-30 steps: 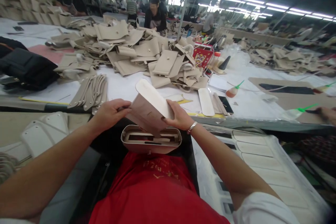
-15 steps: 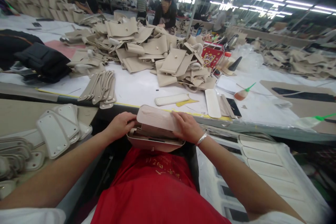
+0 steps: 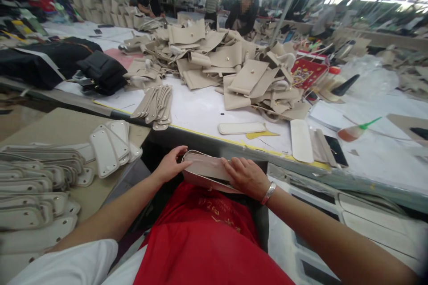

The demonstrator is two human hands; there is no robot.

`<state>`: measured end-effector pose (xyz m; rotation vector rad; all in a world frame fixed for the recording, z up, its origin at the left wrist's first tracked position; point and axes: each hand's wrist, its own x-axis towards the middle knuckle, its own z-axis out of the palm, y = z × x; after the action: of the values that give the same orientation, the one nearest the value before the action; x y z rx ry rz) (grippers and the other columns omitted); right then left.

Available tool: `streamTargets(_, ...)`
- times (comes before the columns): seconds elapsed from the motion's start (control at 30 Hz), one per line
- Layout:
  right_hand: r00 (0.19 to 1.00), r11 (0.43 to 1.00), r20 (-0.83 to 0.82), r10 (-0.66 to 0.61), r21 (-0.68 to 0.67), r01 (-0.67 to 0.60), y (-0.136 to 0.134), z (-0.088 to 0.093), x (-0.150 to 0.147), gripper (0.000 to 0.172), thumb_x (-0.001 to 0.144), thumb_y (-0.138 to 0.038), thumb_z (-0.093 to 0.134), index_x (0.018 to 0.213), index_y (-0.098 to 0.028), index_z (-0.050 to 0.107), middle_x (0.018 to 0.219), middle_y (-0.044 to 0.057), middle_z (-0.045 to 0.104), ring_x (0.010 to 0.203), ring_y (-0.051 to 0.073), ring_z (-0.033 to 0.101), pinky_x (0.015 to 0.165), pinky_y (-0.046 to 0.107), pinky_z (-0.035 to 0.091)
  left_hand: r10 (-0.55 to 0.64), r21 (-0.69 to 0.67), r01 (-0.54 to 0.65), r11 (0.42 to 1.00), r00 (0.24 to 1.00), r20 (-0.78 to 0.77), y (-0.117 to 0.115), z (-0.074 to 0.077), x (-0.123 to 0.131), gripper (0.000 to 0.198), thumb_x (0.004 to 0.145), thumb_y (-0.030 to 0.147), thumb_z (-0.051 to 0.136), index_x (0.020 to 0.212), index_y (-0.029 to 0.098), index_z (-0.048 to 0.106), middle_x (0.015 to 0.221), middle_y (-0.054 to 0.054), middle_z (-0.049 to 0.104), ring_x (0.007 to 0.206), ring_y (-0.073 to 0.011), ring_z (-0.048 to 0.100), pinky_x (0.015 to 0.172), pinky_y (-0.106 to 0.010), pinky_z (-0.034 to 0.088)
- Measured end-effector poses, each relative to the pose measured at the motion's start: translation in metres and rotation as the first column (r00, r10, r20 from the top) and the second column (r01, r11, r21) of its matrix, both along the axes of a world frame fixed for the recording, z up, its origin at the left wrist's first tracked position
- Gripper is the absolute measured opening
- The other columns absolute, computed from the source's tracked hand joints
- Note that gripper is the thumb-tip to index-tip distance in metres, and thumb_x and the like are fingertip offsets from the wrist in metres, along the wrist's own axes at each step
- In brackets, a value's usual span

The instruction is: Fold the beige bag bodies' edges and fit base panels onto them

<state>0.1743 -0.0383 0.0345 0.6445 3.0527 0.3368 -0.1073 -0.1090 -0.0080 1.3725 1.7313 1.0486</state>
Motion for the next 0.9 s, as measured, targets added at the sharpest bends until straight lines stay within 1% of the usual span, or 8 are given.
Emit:
streamTargets(0.23,0.991,0.991,0.122,0.056,-0.126,-0.041,0.008,0.002,-0.007,0.074,0.075,-0.048,0.054,0.134,-0.008,0.034,0.103,0.016,0.05,0.082,0.025,0.047,0.061,0.033,0.037,-0.094,-0.075,0.078,0.994,0.966,-0.241,0.021,-0.002,-0.001,0.061,0.068,0.029,0.063,0.124,0.013,0.046,0.117,-0.012,0.056,0.106,-0.0236,0.054,0.093,-0.038,0.042)
streamTargets(0.37,0.985,0.983,0.163,0.06,-0.181,-0.03,0.008,-0.005,-0.019,0.073,0.072,-0.049,0.058,0.13,-0.008,0.038,0.102,0.016,0.051,0.082,0.025,0.05,0.06,0.032,0.041,-0.11,-0.008,0.134,0.991,0.778,-0.619,0.021,0.019,0.012,0.053,0.071,0.024,0.06,0.122,0.017,0.048,0.123,-0.013,0.051,0.114,-0.029,0.045,0.096,-0.046,0.036)
streamTargets(0.53,0.993,0.928,0.114,-0.038,-0.364,0.077,0.017,0.003,-0.023,0.071,0.07,-0.051,0.062,0.126,-0.011,0.044,0.106,0.018,0.054,0.092,0.028,0.054,0.074,0.039,0.045,-0.466,-0.072,0.606,0.793,0.526,-0.711,0.014,0.028,0.065,0.026,0.084,0.035,0.047,0.099,0.017,0.057,0.102,-0.01,0.059,0.096,-0.0235,0.052,0.084,-0.036,0.043)
streamTargets(0.63,0.954,0.638,0.054,-0.296,-0.732,0.239,0.036,0.018,-0.001,0.06,0.077,-0.053,0.053,0.124,-0.016,0.045,0.106,0.014,0.059,0.095,0.026,0.058,0.081,0.04,0.046,-0.607,-0.163,0.727,0.667,0.403,-0.685,0.011,0.021,0.08,0.044,0.079,0.058,0.045,0.091,0.018,0.058,0.094,-0.009,0.059,0.087,-0.0229,0.053,0.075,-0.034,0.046)
streamTargets(0.73,0.734,-0.046,0.31,-0.604,-0.933,0.356,0.048,0.022,0.038,0.045,0.087,-0.039,0.041,0.127,-0.018,0.038,0.084,0.009,0.066,0.073,0.019,0.064,0.066,0.034,0.053,-0.599,-0.169,0.75,0.639,0.348,-0.721,0.014,0.016,0.078,0.049,0.079,0.061,0.043,0.097,0.018,0.057,0.103,-0.01,0.058,0.091,-0.0233,0.053,0.076,-0.033,0.045)
streamTargets(0.8,0.683,-0.343,0.464,-0.565,-0.884,0.317,0.044,0.013,0.061,0.042,0.086,-0.032,0.044,0.125,-0.019,0.039,0.069,0.003,0.065,0.058,0.015,0.063,0.054,0.029,0.053,-0.585,-0.169,0.781,0.602,0.287,-0.758,0.019,0.016,0.077,0.052,0.08,0.058,0.043,0.11,0.017,0.054,0.117,-0.013,0.055,0.097,-0.0248,0.052,0.08,-0.035,0.044)
streamTargets(0.83,0.691,-0.38,0.478,-0.542,-0.873,0.306,0.04,0.006,0.068,0.04,0.084,-0.03,0.047,0.122,-0.019,0.041,0.063,0.0,0.063,0.052,0.013,0.061,0.049,0.025,0.052,-0.581,-0.173,0.8,0.575,0.25,-0.774,0.022,0.018,0.078,0.054,0.081,0.057,0.043,0.118,0.017,0.05,0.126,-0.013,0.05,0.099,-0.0255,0.052,0.081,-0.036,0.044)
streamTargets(0.9,0.696,-0.298,0.425,-0.579,-0.905,0.304,0.03,-0.01,0.076,0.039,0.079,-0.028,0.053,0.117,-0.021,0.045,0.054,-0.005,0.057,0.042,0.009,0.055,0.041,0.018,0.047,-0.589,-0.197,0.84,0.506,0.17,-0.79,0.029,0.022,0.083,0.06,0.082,0.053,0.043,0.131,0.019,0.038,0.141,-0.012,0.035,0.098,-0.0257,0.053,0.079,-0.037,0.045)
